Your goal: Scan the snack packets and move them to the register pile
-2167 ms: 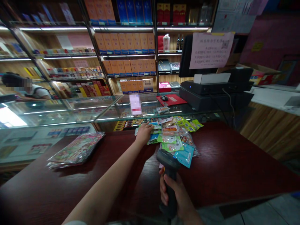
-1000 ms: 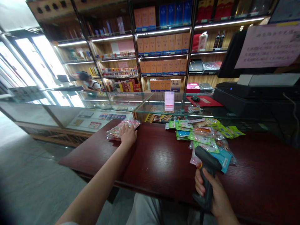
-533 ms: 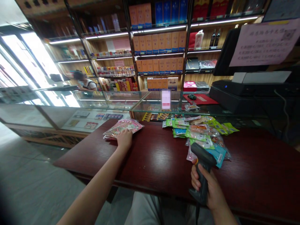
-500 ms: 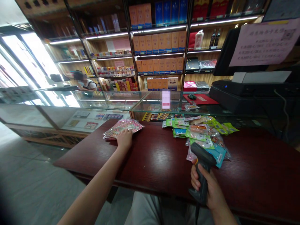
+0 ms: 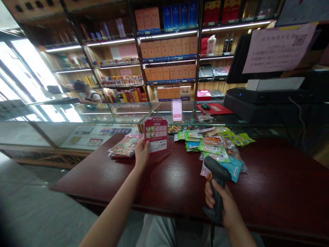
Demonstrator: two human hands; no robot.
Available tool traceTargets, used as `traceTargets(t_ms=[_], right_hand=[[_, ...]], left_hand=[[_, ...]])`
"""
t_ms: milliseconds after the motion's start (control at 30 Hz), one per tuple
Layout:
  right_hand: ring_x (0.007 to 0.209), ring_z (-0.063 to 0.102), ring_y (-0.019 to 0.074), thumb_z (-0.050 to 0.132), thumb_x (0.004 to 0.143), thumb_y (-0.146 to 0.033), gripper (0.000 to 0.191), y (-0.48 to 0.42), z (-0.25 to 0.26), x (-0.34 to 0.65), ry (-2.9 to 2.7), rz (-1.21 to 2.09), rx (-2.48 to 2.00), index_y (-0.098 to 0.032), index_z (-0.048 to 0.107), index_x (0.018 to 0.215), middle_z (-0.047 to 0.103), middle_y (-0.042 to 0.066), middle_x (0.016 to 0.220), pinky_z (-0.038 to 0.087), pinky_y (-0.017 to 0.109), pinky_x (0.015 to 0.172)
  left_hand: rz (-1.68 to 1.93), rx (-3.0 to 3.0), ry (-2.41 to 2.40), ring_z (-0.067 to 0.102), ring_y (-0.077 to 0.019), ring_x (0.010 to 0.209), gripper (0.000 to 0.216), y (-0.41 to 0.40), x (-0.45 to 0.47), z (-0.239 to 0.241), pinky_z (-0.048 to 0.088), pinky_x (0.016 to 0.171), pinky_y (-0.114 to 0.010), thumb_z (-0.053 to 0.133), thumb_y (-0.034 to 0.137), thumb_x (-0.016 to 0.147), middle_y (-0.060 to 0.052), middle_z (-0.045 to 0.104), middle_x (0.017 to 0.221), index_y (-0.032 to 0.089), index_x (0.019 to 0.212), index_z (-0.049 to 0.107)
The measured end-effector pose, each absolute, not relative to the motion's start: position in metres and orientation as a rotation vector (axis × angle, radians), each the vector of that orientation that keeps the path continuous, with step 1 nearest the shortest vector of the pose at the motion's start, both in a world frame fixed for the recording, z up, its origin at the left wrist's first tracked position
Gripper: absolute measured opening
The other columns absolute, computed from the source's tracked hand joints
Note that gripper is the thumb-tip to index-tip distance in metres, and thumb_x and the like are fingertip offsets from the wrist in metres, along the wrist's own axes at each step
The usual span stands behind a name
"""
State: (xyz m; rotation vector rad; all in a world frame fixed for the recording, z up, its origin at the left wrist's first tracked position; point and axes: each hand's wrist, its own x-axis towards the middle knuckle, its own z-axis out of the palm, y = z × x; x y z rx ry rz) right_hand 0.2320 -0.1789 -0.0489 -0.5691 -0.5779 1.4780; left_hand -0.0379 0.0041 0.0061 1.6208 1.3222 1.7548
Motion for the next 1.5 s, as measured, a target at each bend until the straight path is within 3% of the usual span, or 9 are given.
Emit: traceTargets(t_ms=[167, 333, 467, 600, 833, 1100, 1333, 1500], right_hand=[[0.038, 0.043, 0.0032, 0.071, 0.084, -0.032, 0.017, -0.178, -0.05, 0.231, -0.577, 1.474, -0.579, -0.02, 0.064, 0.093, 0.055, -0.006, 0.058, 0.034, 0.012, 0.035], [0.037, 0.041, 0.003, 0.074, 0.081, -0.036, 0.023, -0.178, -0.043, 0.226, -0.602, 1.458, -0.668, -0.02, 0.063, 0.092, 0.055, -0.007, 0.056, 0.034, 0.013, 0.034], [0.035, 0.045, 0.0057, 0.077, 0.077, -0.04, 0.041, -0.179, -0.033, 0.208, -0.67, 1.45, -0.879, -0.021, 0.059, 0.108, 0.057, -0.007, 0.055, 0.036, 0.015, 0.033], [0.031, 0.045, 0.0064, 0.079, 0.069, -0.048, 0.047, -0.18, -0.024, 0.184, -0.786, 1.365, -1.093, -0.017, 0.058, 0.097, 0.055, -0.009, 0.05, 0.035, 0.016, 0.029], [0.03, 0.045, 0.0071, 0.077, 0.069, -0.053, 0.042, -0.176, -0.018, 0.169, -0.841, 1.274, -1.164, -0.02, 0.056, 0.084, 0.053, -0.01, 0.046, 0.035, 0.016, 0.028], [0.031, 0.047, 0.0082, 0.075, 0.071, -0.054, 0.041, -0.171, -0.019, 0.175, -0.897, 1.275, -1.163, -0.02, 0.055, 0.081, 0.053, -0.01, 0.046, 0.038, 0.017, 0.028], [0.033, 0.047, 0.0081, 0.08, 0.069, -0.047, 0.043, -0.175, -0.019, 0.186, -0.747, 1.335, -1.054, -0.019, 0.059, 0.092, 0.056, -0.008, 0.05, 0.037, 0.017, 0.03], [0.036, 0.044, 0.0049, 0.077, 0.076, -0.038, 0.027, -0.172, -0.029, 0.216, -0.632, 1.396, -0.845, -0.02, 0.062, 0.09, 0.055, -0.007, 0.055, 0.035, 0.014, 0.033]], left_hand=[[1.696, 1.077, 0.795, 0.065, -0.0178, 0.075, 0.03, 0.018, -0.003, -0.029, 0.051, 0.076, -0.033, 0.069, 0.039, 0.073, -0.005, 0.07, 0.084, 0.015, 0.091, 0.062], [1.618, 1.064, 0.785, 0.064, -0.0159, 0.07, 0.033, 0.014, 0.006, -0.049, 0.05, 0.072, -0.03, 0.072, 0.04, 0.071, -0.004, 0.07, 0.082, 0.015, 0.09, 0.062], [1.621, 1.106, 0.784, 0.065, -0.0169, 0.075, 0.035, 0.014, 0.005, -0.052, 0.05, 0.075, -0.03, 0.072, 0.041, 0.071, -0.005, 0.07, 0.085, 0.015, 0.093, 0.063], [1.614, 1.095, 0.783, 0.065, -0.0163, 0.072, 0.035, 0.013, 0.005, -0.05, 0.051, 0.073, -0.03, 0.071, 0.042, 0.072, -0.004, 0.07, 0.084, 0.015, 0.092, 0.062], [1.612, 1.088, 0.798, 0.065, -0.0158, 0.072, 0.038, 0.01, 0.007, -0.047, 0.052, 0.071, -0.029, 0.072, 0.045, 0.071, -0.004, 0.07, 0.084, 0.016, 0.093, 0.062], [1.585, 1.085, 0.78, 0.066, -0.0157, 0.071, 0.036, 0.009, 0.008, -0.044, 0.053, 0.073, -0.031, 0.072, 0.044, 0.071, -0.003, 0.07, 0.084, 0.016, 0.09, 0.061], [1.596, 1.065, 0.789, 0.067, -0.0176, 0.073, 0.04, 0.011, 0.007, -0.047, 0.053, 0.074, -0.033, 0.073, 0.047, 0.069, -0.005, 0.071, 0.084, 0.015, 0.09, 0.06], [1.607, 1.037, 0.789, 0.068, -0.0189, 0.073, 0.043, 0.013, 0.005, -0.048, 0.053, 0.074, -0.034, 0.074, 0.047, 0.068, -0.005, 0.072, 0.082, 0.014, 0.092, 0.061]])
